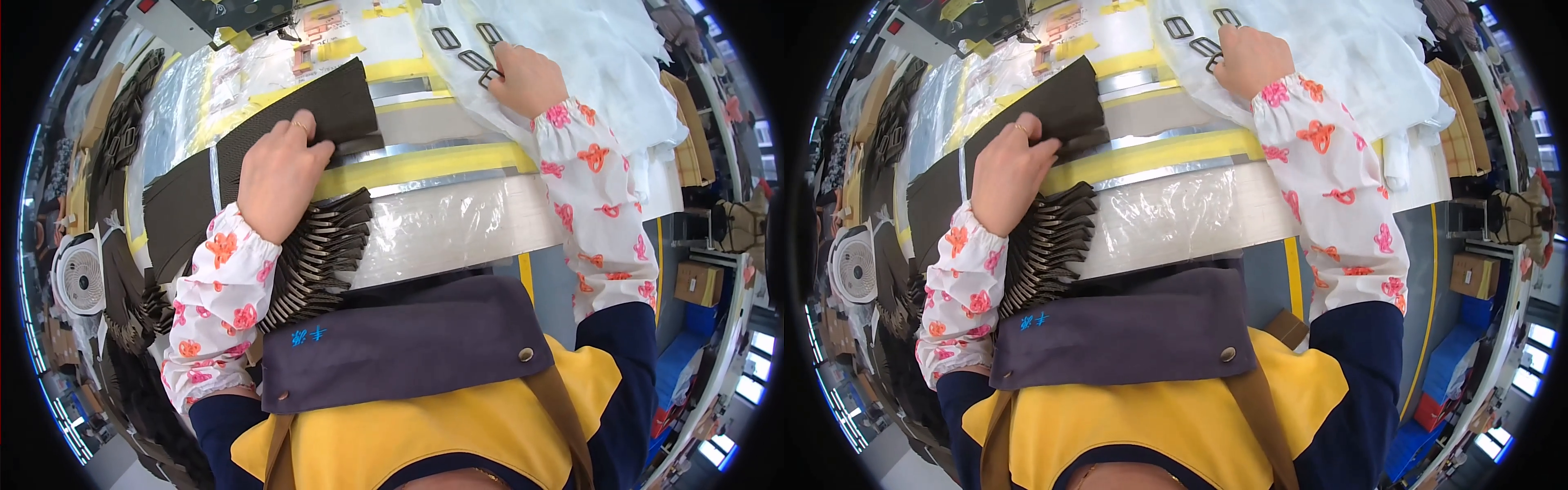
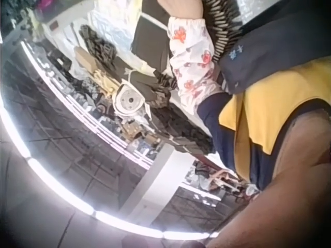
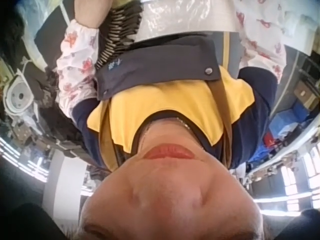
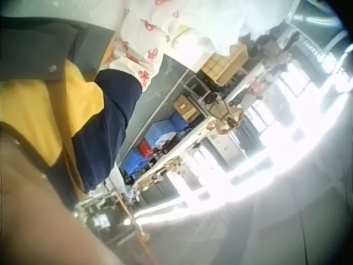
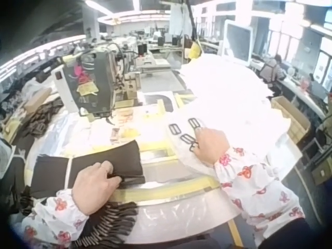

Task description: Manual attachment of metal buckles to pre-cut fabric straps at an assembly workbench.

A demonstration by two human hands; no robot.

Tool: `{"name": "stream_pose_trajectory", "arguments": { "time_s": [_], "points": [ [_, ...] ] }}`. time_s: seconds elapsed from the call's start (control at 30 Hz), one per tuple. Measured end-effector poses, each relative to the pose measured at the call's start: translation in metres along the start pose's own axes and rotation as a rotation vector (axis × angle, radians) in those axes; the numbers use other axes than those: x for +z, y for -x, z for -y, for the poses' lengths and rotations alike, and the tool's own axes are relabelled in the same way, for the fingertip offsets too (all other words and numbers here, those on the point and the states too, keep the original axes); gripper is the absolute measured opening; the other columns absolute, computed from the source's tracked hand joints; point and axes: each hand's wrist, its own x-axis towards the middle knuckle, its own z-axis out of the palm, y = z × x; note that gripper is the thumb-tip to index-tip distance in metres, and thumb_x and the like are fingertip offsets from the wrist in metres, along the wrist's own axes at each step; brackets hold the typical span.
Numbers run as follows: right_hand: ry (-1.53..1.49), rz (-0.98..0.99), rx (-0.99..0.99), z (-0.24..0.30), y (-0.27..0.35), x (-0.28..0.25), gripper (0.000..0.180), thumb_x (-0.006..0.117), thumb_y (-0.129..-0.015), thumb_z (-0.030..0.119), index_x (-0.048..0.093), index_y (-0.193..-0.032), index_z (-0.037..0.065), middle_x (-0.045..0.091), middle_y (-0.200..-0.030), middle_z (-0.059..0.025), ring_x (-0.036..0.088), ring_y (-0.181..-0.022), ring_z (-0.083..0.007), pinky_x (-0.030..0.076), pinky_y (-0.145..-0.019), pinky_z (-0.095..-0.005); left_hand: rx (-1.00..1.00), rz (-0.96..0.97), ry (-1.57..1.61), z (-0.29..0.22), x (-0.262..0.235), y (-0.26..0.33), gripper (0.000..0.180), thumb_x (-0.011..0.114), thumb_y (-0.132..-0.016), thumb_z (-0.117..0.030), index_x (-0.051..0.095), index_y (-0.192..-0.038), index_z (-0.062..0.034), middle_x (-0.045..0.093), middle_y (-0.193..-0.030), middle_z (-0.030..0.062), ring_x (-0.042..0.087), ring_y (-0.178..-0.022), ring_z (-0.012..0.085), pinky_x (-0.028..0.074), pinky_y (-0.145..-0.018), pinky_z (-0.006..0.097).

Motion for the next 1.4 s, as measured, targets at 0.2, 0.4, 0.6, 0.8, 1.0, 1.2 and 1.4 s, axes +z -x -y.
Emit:
{"name": "stream_pose_trajectory", "arguments": {
  "time_s": [0.2, 0.4, 0.6, 0.8, 1.0, 1.2, 1.4],
  "points": [
    [0.016, -0.298, -0.108, 0.014, 0.005, -0.005, 0.008, 0.052, -0.073, 0.007, 0.053, -0.081, 0.005, 0.059, -0.07, -0.0115, 0.057, -0.066, -0.0312, 0.044, -0.057, -0.0377, -0.021, 0.117, 0.16, -0.005, 0.004, -0.008, 0.012, 0.063, -0.068, -0.007, 0.06, -0.08, -0.006, 0.053, -0.084, 0.0059, 0.054, -0.076, 0.0216, 0.046, -0.063, 0.034],
    [-0.558, -0.511, -0.507, 0.047, 0.014, 0.006, 0.024, 0.058, -0.077, 0.004, 0.056, -0.1, 0.002, 0.06, -0.073, -0.0131, 0.056, -0.059, -0.0252, 0.045, -0.056, -0.0322, 0.083, 0.048, 0.386, 0.005, 0.019, -0.022, 0.008, 0.06, -0.073, -0.008, 0.059, -0.079, -0.0038, 0.055, -0.1, 0.0092, 0.055, -0.089, 0.0254, 0.047, -0.071, 0.036],
    [-1.482, 0.12, -0.168, 0.077, 0.034, 0.01, 0.016, 0.058, -0.083, 0.01, 0.057, -0.093, -0.003, 0.059, -0.073, -0.0037, 0.057, -0.061, -0.0078, 0.048, -0.054, -0.0221, -0.008, 0.151, 0.406, 0.013, 0.012, -0.015, 0.013, 0.058, -0.076, -0.005, 0.06, -0.089, -0.0043, 0.058, -0.098, 0.0107, 0.056, -0.084, 0.0258, 0.045, -0.071, 0.034],
    [-1.768, 0.411, -0.089, 0.1, 0.04, 0.013, 0.019, 0.058, -0.084, 0.013, 0.053, -0.096, -0.001, 0.057, -0.073, -0.0031, 0.056, -0.06, -0.0086, 0.047, -0.056, -0.0208, -0.343, -0.078, 0.781, 0.014, 0.002, 0.004, 0.01, 0.053, -0.084, -0.007, 0.057, -0.091, -0.0015, 0.058, -0.071, 0.0108, 0.054, -0.062, 0.0194, 0.042, -0.06, 0.026],
    [-1.723, 0.504, -0.087, 0.132, 0.043, 0.021, 0.014, 0.052, -0.085, 0.009, 0.052, -0.095, -0.001, 0.057, -0.066, -0.0028, 0.054, -0.05, -0.0068, 0.044, -0.046, -0.0191, -0.377, -0.112, 0.894, 0.01, 0.005, 0.013, 0.012, 0.05, -0.087, -0.008, 0.057, -0.094, -0.0015, 0.057, -0.074, 0.0074, 0.055, -0.069, 0.0137, 0.043, -0.065, 0.025],
    [-1.541, 0.374, -0.152, 0.137, 0.039, 0.012, 0.012, 0.053, -0.084, 0.008, 0.054, -0.093, -0.001, 0.058, -0.068, -0.0023, 0.052, -0.051, -0.0055, 0.043, -0.047, -0.0187, -0.288, -0.179, 0.907, 0.01, -0.013, 0.009, 0.016, 0.058, -0.08, -0.006, 0.06, -0.096, -0.005, 0.056, -0.089, 0.0088, 0.054, -0.083, 0.0181, 0.043, -0.076, 0.026],
    [-1.41, 0.235, -0.304, 0.147, 0.027, 0.021, 0.013, 0.054, -0.083, 0.008, 0.055, -0.089, -0.003, 0.058, -0.068, -0.0019, 0.053, -0.055, -0.0063, 0.047, -0.051, -0.0209, -0.107, -0.264, 0.566, 0.009, -0.023, 0.008, 0.012, 0.062, -0.074, -0.001, 0.061, -0.086, -0.0024, 0.059, -0.082, 0.0068, 0.055, -0.077, 0.0217, 0.044, -0.066, 0.029]
  ]
}}
